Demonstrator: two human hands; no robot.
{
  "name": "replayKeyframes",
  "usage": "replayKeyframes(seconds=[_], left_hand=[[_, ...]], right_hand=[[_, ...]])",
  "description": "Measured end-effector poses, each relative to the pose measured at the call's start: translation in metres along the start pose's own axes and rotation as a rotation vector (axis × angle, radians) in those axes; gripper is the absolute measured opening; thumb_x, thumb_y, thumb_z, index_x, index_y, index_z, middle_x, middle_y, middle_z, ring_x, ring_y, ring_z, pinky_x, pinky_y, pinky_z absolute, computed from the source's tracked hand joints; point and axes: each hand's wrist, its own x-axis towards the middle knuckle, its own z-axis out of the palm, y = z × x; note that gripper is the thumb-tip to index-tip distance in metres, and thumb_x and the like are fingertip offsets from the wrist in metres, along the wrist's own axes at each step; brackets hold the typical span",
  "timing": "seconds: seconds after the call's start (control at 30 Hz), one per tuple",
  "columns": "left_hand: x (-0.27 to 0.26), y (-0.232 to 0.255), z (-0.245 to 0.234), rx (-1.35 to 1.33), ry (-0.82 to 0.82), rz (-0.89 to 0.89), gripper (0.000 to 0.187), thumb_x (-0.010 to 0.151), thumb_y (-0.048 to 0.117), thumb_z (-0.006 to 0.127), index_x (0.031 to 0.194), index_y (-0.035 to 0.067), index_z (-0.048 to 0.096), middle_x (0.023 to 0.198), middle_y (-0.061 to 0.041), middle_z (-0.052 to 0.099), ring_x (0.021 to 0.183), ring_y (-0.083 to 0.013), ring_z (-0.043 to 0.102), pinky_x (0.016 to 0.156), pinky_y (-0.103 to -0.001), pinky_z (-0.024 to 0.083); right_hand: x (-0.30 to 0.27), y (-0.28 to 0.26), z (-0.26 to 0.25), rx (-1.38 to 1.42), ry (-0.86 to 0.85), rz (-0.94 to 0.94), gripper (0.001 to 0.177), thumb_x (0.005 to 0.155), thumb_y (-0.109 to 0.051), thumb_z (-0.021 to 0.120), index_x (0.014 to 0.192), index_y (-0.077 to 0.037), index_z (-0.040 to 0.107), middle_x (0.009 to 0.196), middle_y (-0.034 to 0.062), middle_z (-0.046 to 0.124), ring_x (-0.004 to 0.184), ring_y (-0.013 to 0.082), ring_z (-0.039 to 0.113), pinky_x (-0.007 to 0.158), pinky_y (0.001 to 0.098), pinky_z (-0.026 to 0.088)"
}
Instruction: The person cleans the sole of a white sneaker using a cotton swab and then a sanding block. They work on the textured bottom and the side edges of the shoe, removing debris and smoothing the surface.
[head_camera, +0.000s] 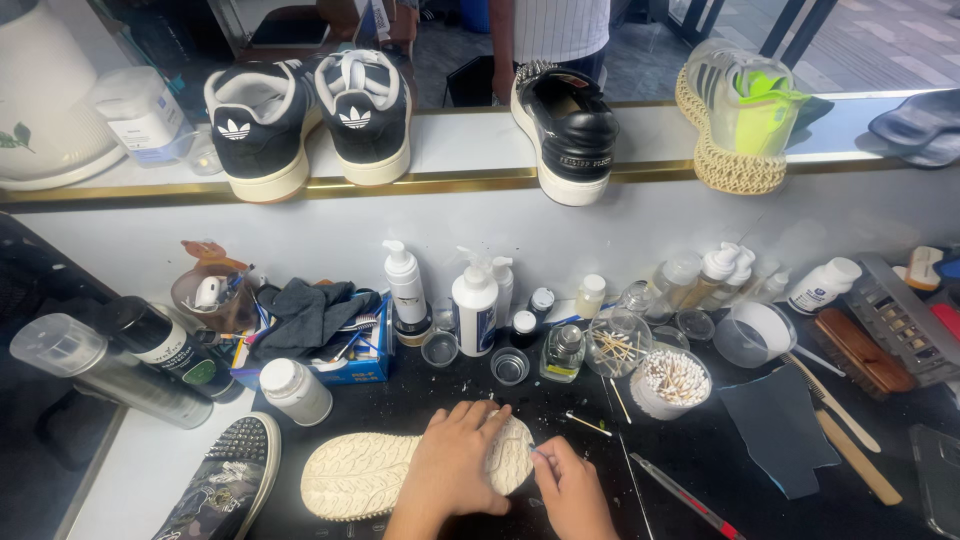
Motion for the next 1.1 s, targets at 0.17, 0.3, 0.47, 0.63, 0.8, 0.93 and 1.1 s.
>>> replayKeyframes(seconds=[0.17,0.3,0.47,0.63,0.8,0.93,1.1], left_hand=[[0.000,-0.001,0.003,-0.006,0.024,0.003,0.113,0.045,0.041,0.089,0.146,0.008,0.051,0.145,-0.015,0.052,0.134,-0.0313,0.047,0.107,-0.043,0.036],[-0.002,-0.002,0.006,0.008,0.057,0.031,0.113,0.044,0.040,0.088,0.145,0.006,0.051,0.144,-0.015,0.053,0.133,-0.0312,0.048,0.105,-0.042,0.037],[-0.004,0.002,0.008,0.033,0.089,0.024,0.112,0.045,0.039,0.088,0.145,0.006,0.051,0.143,-0.015,0.053,0.132,-0.0310,0.048,0.103,-0.042,0.037],[-0.003,0.003,0.005,0.036,0.039,0.004,0.113,0.046,0.041,0.089,0.146,0.006,0.049,0.144,-0.015,0.051,0.133,-0.0305,0.047,0.104,-0.042,0.037],[-0.002,0.002,0.005,0.037,0.040,0.002,0.115,0.045,0.040,0.089,0.147,0.006,0.048,0.144,-0.015,0.051,0.134,-0.0308,0.046,0.104,-0.042,0.037],[-0.001,0.003,0.003,0.032,0.029,0.001,0.113,0.046,0.041,0.087,0.147,0.007,0.049,0.145,-0.014,0.051,0.134,-0.0302,0.047,0.104,-0.041,0.038],[-0.001,0.003,0.004,0.046,0.040,0.000,0.114,0.045,0.040,0.088,0.146,0.006,0.049,0.145,-0.016,0.050,0.134,-0.0319,0.046,0.104,-0.043,0.037]], right_hand=[[0.007,-0.009,0.002,0.004,0.061,-0.115,0.012,0.094,-0.015,0.066,0.095,-0.003,0.065,0.064,0.0079,0.066,0.055,0.0151,0.061,0.057,0.0310,0.049],[0.001,-0.007,0.000,-0.024,0.021,-0.025,0.013,0.094,-0.016,0.066,0.100,-0.004,0.066,0.063,0.0071,0.066,0.054,0.0136,0.062,0.056,0.0308,0.047],[0.014,-0.008,0.000,0.085,0.020,-0.118,0.026,0.093,-0.012,0.065,0.117,-0.006,0.058,0.060,0.0067,0.058,0.054,0.0130,0.054,0.054,0.0307,0.044],[0.004,-0.007,-0.002,0.044,0.007,-0.134,0.023,0.095,-0.012,0.062,0.116,-0.006,0.058,0.060,0.0055,0.055,0.054,0.0127,0.053,0.054,0.0313,0.044],[0.009,-0.016,-0.002,0.052,0.038,-0.183,0.020,0.094,-0.012,0.062,0.113,-0.005,0.057,0.061,0.0058,0.058,0.053,0.0147,0.055,0.054,0.0320,0.045],[0.002,-0.018,-0.003,-0.012,0.030,-0.139,0.017,0.095,-0.012,0.061,0.110,-0.006,0.058,0.061,0.0068,0.059,0.053,0.0159,0.057,0.054,0.0330,0.044],[0.006,-0.018,-0.004,0.039,-0.001,-0.128,0.013,0.094,-0.010,0.062,0.106,-0.007,0.058,0.061,0.0082,0.060,0.053,0.0192,0.058,0.054,0.0361,0.045]])
